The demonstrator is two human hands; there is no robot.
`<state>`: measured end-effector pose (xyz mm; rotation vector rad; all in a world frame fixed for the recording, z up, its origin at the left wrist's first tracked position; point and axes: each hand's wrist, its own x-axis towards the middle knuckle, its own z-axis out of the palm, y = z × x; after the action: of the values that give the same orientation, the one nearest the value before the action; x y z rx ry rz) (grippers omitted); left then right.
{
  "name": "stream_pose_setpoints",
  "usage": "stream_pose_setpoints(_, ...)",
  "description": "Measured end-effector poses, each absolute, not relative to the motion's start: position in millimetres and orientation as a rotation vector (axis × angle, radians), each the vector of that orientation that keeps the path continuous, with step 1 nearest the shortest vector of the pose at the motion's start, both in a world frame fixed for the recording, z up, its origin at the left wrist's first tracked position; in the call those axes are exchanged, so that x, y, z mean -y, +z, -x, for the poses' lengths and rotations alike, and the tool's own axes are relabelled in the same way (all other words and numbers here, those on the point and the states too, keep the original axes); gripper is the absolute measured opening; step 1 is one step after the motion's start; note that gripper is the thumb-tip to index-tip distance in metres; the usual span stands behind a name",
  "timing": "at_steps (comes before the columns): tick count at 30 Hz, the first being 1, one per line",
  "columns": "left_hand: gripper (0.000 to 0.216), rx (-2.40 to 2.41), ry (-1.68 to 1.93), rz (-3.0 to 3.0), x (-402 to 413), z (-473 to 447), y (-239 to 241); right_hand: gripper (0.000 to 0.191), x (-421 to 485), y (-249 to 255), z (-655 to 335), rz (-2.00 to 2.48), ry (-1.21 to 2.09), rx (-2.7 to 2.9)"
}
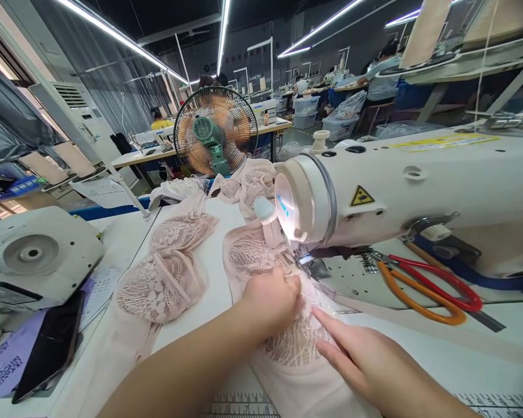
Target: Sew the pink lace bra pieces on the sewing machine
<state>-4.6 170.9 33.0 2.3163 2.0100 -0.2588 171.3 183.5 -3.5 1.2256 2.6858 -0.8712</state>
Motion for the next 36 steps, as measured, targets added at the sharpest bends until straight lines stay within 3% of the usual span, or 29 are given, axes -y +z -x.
stream_pose_setpoints(11,0.051,-2.039,-0.231,-2.211,-174,1,31,0.063,-191,-7,-171,-1.206,-0.883,-2.719)
stream_pose_setpoints(20,0.046,-2.065,-0.105,-2.258,-181,3,27,0.044,-202,-15,-171,-1.239,-0.912,-2.902)
stream_pose_setpoints(36,0.041,-2.073,-0.069,-2.275,-185,4,24,0.05,-208,2,-165,-1.241,-0.907,-2.778)
